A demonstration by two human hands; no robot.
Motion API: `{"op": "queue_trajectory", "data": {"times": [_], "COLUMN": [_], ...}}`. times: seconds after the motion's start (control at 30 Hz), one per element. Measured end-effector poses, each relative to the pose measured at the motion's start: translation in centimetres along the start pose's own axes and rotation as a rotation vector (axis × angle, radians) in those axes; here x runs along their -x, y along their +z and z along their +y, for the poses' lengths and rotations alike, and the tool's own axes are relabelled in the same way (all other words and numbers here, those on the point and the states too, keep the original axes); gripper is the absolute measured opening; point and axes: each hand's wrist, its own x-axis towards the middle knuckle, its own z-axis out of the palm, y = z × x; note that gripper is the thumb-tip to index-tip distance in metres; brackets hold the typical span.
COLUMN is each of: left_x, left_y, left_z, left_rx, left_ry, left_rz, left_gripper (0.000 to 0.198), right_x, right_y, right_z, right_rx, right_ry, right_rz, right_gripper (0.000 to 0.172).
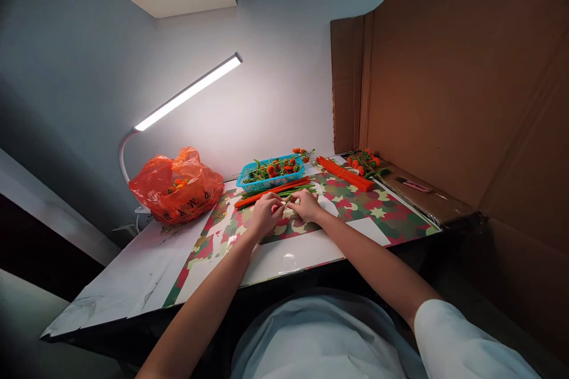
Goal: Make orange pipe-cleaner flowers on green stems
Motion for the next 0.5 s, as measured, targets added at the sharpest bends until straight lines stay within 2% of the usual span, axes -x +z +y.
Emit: {"op": "queue_trajectory", "data": {"times": [0.1,0.27,0.4,0.5], "left_x": [-0.2,-0.4,-0.6,-0.7], "left_y": [-0.1,-0.8,-1.8,-2.2], "left_z": [-0.8,-1.7,-1.4,-1.3], "left_rx": [0.295,0.811,0.988,1.050], "left_ry": [-0.131,-0.434,-0.535,-0.572], "left_rz": [-0.109,-0.382,-0.487,-0.527], "left_gripper": [0.012,0.014,0.015,0.017], "right_x": [0.3,0.3,0.0,0.0], "right_y": [-0.5,-1.0,-1.1,-1.0], "right_z": [0.3,0.6,0.5,0.4], "right_rx": [-0.030,-0.209,-0.270,-0.263], "right_ry": [-0.088,-0.190,-0.232,-0.248], "right_rz": [-0.027,-0.085,-0.128,-0.113], "right_gripper": [0.014,0.017,0.019,0.018]}}
